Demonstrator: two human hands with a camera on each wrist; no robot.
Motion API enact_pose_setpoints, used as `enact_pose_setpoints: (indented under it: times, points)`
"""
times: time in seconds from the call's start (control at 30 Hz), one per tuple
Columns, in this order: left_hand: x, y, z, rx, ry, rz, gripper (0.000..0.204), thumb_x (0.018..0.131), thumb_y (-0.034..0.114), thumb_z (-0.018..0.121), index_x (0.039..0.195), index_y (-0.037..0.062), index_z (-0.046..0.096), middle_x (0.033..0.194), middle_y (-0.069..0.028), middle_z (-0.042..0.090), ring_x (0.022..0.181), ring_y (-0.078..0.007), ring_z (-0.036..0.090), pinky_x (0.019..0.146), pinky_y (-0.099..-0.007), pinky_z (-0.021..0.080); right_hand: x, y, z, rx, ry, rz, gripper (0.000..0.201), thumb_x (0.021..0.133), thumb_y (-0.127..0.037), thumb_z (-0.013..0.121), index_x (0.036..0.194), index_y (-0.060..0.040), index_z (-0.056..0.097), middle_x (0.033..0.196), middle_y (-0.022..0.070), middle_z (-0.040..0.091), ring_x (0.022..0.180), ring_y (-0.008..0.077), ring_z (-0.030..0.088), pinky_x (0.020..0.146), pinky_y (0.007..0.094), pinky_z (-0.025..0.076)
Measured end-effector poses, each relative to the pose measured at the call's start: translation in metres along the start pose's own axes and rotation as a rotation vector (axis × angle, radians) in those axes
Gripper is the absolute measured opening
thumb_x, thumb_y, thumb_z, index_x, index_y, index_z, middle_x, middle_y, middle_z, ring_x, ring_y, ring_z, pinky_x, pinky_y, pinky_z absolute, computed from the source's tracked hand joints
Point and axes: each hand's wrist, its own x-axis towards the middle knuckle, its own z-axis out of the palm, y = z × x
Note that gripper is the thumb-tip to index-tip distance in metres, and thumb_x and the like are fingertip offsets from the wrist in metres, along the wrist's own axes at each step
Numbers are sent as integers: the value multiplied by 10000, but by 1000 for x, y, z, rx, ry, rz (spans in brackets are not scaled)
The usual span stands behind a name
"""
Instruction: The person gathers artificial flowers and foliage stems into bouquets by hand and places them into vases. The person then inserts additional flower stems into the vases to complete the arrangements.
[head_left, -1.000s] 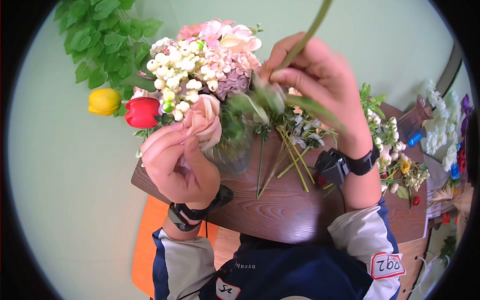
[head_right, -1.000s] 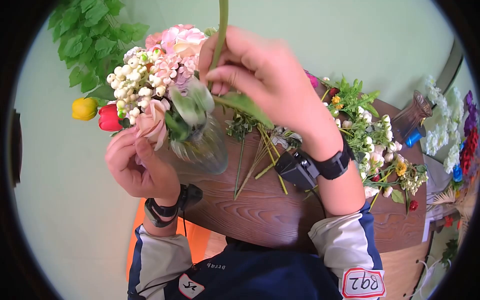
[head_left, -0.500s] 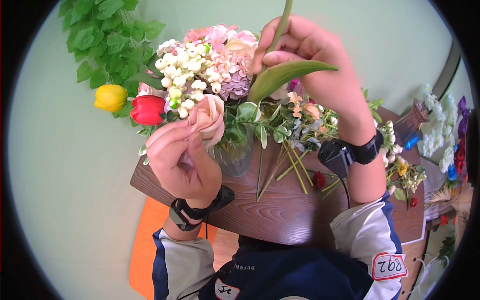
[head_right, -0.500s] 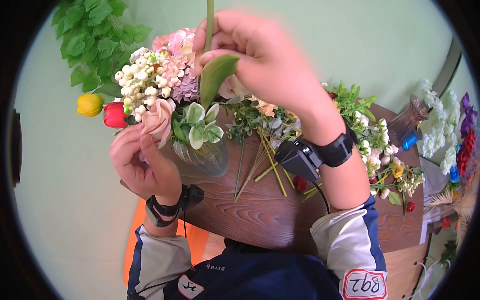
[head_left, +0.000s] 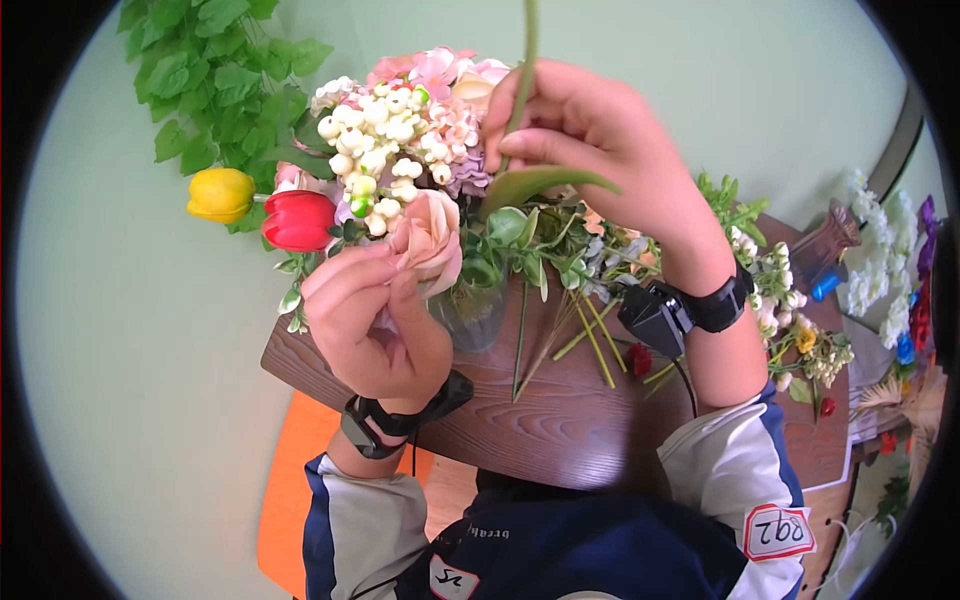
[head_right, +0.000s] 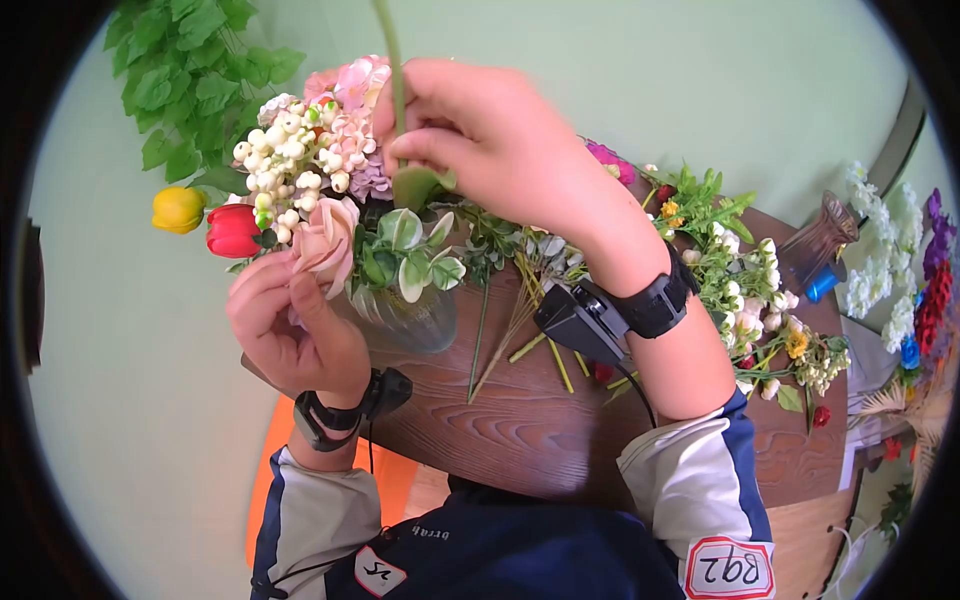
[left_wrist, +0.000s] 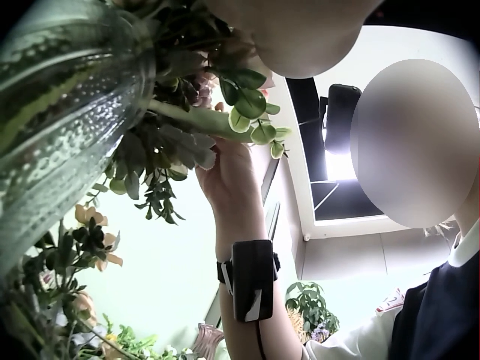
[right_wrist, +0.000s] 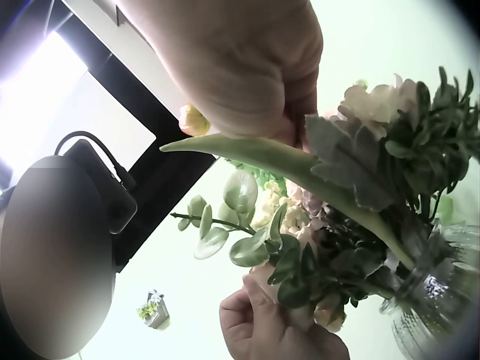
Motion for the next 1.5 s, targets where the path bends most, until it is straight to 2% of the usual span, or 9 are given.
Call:
enact_pose_setpoints:
  times: [0.07,0.17,0.27,0.5,0.7,0.83,1.03,1.43,1.5]
  points:
    - [-1,0,1,-7,6,0,70,860,10,531,871,-8,464,863,-117,544,815,-242,560,725,-334,458,3,-3,0,-67,-144,152,71,838,41,517,894,2,535,776,48,626,706,99,598,600,212,465]
    - [-4,0,1,5,21,3,69,861,10,529,870,-10,464,874,-118,541,817,-240,559,727,-335,459,5,-10,5,-286,-226,88,64,804,39,562,853,-1,549,733,61,643,668,126,624,589,236,474]
    - [-7,1,-3,-6,-14,14,62,860,6,526,862,-9,466,887,-119,536,821,-239,555,733,-338,460,-2,-5,13,-396,-137,-8,82,774,37,593,835,-1,553,708,85,648,641,174,640,581,259,479]
    - [-11,-1,-2,-35,-16,38,47,853,-12,517,842,-13,471,881,-117,527,811,-233,542,744,-345,463,-5,-5,27,-488,-44,73,105,726,24,611,819,-16,582,703,139,629,669,271,636,583,307,479]
    - [-14,-1,-4,-31,-27,46,48,836,-35,507,819,-8,471,869,-114,528,803,-228,541,751,-359,464,-3,-6,25,-537,-194,25,100,695,19,607,782,-31,610,682,156,601,631,332,583,554,362,453]
    - [-15,0,-10,-1,-95,95,161,785,-55,571,899,12,480,926,-91,525,813,-229,530,660,-345,463,-9,-5,26,-529,-180,-10,72,686,-10,587,738,-55,566,628,136,560,653,334,566,570,412,432]
    - [-21,2,-9,-33,-28,59,157,784,-46,576,890,21,481,917,-84,528,820,-229,530,671,-356,459,-8,-5,37,-642,-175,-73,59,695,-11,594,751,-30,590,643,167,568,656,361,572,557,416,448]
    - [-23,7,-7,-14,-16,58,164,783,-44,578,895,24,479,915,-77,526,808,-226,529,665,-355,454,-16,8,46,-787,-278,128,32,703,-56,593,733,-62,600,626,158,568,641,343,584,557,415,455]
    - [-25,8,-7,-16,-20,60,168,782,-46,580,897,23,479,917,-75,523,808,-224,529,658,-352,449,-19,19,53,-762,-265,-11,30,711,-81,592,736,-76,609,620,157,567,629,330,588,554,412,453]
